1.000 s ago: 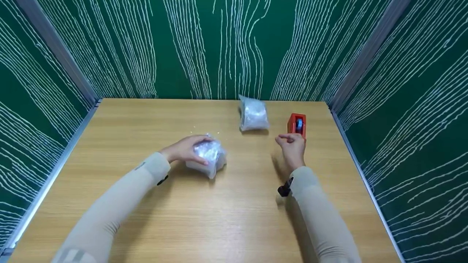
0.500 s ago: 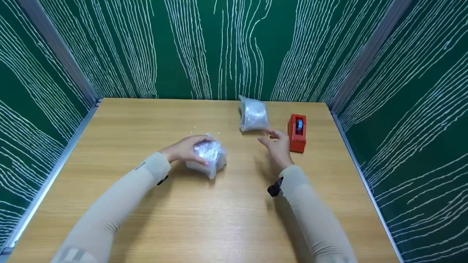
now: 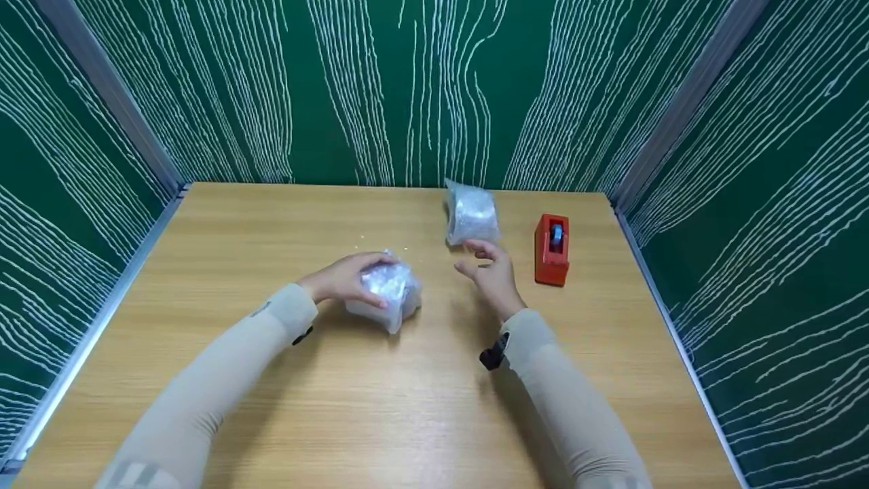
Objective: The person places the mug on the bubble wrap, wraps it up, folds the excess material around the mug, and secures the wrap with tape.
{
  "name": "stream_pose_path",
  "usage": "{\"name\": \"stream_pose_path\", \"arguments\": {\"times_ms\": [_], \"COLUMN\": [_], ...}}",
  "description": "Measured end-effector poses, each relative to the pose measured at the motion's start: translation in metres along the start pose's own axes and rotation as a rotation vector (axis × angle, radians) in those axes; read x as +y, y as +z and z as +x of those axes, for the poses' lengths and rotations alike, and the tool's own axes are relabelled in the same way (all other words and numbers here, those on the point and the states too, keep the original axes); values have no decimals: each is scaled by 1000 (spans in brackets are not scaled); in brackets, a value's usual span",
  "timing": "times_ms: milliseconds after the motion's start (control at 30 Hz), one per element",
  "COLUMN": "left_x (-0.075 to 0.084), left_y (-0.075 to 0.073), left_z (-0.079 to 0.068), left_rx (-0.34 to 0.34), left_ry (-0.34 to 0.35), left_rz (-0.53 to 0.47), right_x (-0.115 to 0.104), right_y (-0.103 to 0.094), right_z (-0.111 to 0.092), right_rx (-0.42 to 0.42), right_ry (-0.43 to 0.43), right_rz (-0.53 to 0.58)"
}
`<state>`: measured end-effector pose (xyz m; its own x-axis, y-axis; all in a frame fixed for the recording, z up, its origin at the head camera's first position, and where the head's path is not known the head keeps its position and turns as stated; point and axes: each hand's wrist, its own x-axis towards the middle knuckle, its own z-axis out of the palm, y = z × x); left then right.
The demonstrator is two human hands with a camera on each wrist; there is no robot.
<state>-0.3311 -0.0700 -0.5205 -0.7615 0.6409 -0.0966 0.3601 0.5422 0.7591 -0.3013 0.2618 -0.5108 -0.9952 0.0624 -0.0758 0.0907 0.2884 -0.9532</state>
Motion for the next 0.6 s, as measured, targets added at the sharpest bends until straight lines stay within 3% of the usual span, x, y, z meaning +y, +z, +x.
{"name": "stream_pose_path", "arguments": {"times_ms": [133, 600], "left_x": [-1, 1], "left_y": [0, 1], "left_z": [0, -2], "left_rx": [-2, 7], "left_ry": [23, -33], "left_rz": [19, -6], "right_x": [0, -7], "right_y": [11, 46], "right_z": [0, -13], "right_rx": [-37, -170], "right_ry": [-38, -157], "right_rz": [-12, 20]}}
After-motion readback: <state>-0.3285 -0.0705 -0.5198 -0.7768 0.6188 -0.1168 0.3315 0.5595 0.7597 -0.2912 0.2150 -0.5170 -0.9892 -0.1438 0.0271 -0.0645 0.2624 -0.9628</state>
